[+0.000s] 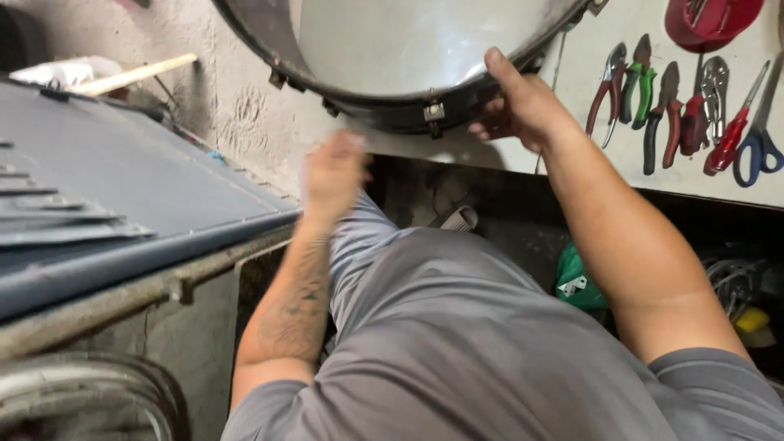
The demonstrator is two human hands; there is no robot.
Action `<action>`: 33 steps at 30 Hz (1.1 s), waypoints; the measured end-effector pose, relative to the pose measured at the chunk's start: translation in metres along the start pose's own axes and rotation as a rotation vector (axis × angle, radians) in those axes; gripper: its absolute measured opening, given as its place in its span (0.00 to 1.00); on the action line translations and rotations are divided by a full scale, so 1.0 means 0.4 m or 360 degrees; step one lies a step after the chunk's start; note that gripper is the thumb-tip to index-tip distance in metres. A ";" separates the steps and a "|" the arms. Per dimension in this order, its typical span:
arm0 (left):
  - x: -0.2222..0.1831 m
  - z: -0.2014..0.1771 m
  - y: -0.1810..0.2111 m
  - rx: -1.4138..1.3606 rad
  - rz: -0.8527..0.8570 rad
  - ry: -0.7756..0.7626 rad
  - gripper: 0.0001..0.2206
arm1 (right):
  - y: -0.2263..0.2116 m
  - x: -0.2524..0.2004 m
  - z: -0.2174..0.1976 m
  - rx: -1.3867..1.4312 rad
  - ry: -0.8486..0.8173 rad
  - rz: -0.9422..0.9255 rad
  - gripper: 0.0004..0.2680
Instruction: The person is using a wrench to adjust the tension bolts on a drum rim, rotating the drum to reach different sections.
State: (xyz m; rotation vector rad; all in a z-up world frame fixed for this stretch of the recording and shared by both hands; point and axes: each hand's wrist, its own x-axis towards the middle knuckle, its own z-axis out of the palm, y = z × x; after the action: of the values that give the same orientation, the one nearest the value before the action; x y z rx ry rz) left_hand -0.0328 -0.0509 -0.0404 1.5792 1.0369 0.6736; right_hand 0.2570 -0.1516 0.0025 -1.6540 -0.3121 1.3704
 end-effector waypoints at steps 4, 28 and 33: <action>-0.053 0.160 0.111 -0.0379 -0.0440 -0.0286 0.12 | -0.010 0.010 0.003 -0.0031 -0.0079 0.0022 0.32; 0.039 0.031 0.206 0.1087 0.0253 -0.0182 0.12 | 0.021 0.031 -0.022 -0.0335 0.0020 -0.0080 0.30; 0.047 -0.004 0.144 0.0760 0.0083 0.0439 0.15 | 0.049 -0.001 -0.089 -0.0995 0.0417 -0.1517 0.10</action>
State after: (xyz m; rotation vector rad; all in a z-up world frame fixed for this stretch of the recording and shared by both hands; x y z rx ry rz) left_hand -0.0097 -0.0359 0.0135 1.9644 1.4433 0.7284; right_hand 0.2812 -0.1795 -0.0145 -1.7533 -1.2725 0.3324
